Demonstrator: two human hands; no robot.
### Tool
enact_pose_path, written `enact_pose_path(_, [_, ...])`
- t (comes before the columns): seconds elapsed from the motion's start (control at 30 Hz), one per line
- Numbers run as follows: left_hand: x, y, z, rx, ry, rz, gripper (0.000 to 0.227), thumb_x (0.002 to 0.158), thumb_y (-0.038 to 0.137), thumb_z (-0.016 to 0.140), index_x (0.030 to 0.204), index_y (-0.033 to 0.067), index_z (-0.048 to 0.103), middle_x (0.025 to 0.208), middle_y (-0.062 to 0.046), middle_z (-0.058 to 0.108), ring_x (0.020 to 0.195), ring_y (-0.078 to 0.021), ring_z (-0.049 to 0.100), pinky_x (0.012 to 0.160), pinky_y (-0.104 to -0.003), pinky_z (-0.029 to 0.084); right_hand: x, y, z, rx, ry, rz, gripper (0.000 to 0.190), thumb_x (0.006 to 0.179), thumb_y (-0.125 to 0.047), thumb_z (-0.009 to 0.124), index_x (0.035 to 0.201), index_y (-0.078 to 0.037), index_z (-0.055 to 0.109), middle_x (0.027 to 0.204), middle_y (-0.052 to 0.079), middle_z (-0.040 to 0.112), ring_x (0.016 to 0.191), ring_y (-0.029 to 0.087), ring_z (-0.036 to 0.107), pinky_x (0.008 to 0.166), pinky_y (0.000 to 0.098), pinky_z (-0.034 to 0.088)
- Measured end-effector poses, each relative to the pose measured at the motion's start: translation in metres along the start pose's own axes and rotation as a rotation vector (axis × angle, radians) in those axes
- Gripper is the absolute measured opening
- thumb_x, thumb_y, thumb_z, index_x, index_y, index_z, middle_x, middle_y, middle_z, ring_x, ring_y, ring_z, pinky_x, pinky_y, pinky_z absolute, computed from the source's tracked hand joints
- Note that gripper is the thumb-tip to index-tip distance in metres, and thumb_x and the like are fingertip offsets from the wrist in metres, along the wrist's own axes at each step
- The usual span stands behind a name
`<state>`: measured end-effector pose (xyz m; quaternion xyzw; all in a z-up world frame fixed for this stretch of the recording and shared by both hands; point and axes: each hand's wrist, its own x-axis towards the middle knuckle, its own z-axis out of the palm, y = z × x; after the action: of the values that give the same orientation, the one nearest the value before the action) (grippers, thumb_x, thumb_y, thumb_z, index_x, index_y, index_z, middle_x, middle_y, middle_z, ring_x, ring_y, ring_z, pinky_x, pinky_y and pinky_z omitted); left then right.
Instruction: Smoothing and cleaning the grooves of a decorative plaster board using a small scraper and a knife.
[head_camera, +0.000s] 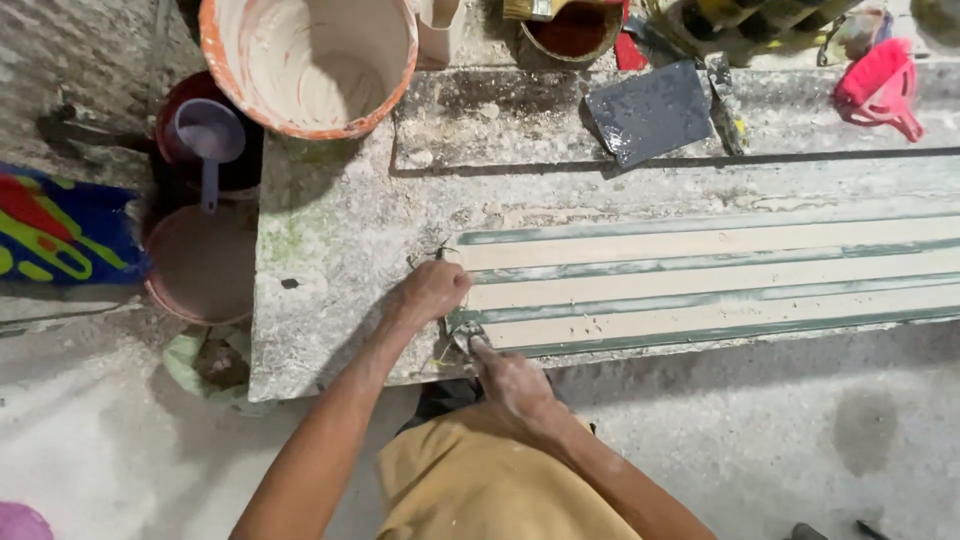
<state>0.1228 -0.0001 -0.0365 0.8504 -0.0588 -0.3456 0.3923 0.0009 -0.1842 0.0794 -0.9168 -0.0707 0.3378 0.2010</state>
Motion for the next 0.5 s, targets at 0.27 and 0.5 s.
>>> enact_pose_path(0.27, [-0.057, 0.02, 0.118, 0.421, 0.048, -0.058, 0.03, 0.088, 0.026, 0.052, 0.086, 0.0083, 0.076, 0.082, -0.013, 0.073, 0.082, -0.0342, 0.076, 0.062, -0.05, 0.061, 0.049, 0.005, -0.045, 0.046, 0.166, -0.063, 0.05, 0.096, -0.02, 0.049, 0.146, -0.019, 0.055, 0.096, 0.028, 0.074, 0.092, 0.047, 0.072, 0.082, 0.0605, 0.057])
enact_pose_path(0.5, [-0.072, 0.066, 0.126, 0.187, 0.292, -0.29, 0.04, 0.097, 0.035, 0.06, 0.117, 0.0032, 0.074, 0.104, -0.017, 0.074, 0.099, -0.0329, 0.07, 0.08, -0.04, 0.06, 0.066, -0.002, -0.025, -0.171, -0.08, 0.072, 0.048, 0.1, -0.041, 0.043, 0.147, -0.033, 0.05, 0.097, 0.021, 0.074, 0.094, 0.043, 0.074, 0.079, 0.0553, 0.062])
